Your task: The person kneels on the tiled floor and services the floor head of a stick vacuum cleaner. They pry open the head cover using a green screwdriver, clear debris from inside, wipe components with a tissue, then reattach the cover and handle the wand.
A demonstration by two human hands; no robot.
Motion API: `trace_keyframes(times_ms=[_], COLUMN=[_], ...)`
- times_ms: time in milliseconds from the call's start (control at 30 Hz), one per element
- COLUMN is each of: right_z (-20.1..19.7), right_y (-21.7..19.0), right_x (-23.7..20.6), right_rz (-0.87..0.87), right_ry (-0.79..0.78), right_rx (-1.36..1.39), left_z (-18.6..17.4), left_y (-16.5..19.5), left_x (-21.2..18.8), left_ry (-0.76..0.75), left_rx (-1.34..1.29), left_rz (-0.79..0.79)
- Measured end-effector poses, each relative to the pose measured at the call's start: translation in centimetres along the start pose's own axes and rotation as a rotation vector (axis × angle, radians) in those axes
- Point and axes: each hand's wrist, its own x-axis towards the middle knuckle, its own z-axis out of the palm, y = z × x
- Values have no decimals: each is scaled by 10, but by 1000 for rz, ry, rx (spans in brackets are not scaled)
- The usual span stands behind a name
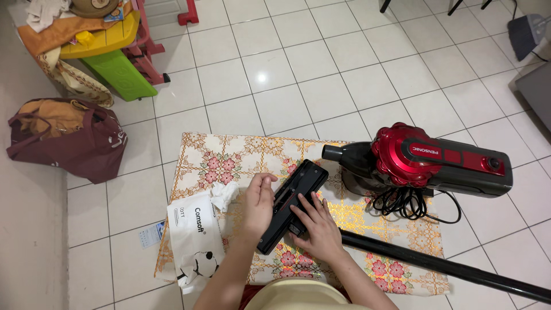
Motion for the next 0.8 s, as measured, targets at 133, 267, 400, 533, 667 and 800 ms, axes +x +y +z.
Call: trace_keyframes(times_ms=[133,267,400,533,667,800], right_z=[1,2,1,1,1,0], right_y=[1,2,1,1,1,1], right_x=[1,0,0,1,2,2], right_rz=[15,-5,1,-7,-3,-16], right_ry=[-20,-8,-8,7,5,11], right_rx=[3,-1,4,5,8,10], left_z=[-5,-23,-17,-1,7,-9], left_y=[-11,-13,3,12,-5,-25], left_x=[12,34,34,10,1,21], left_ry=[-371,-870,-464,148,142,-487], left_rx=[-85,-208,-124,188,6,-116], left_rz=[15,-87,69,140,143,83])
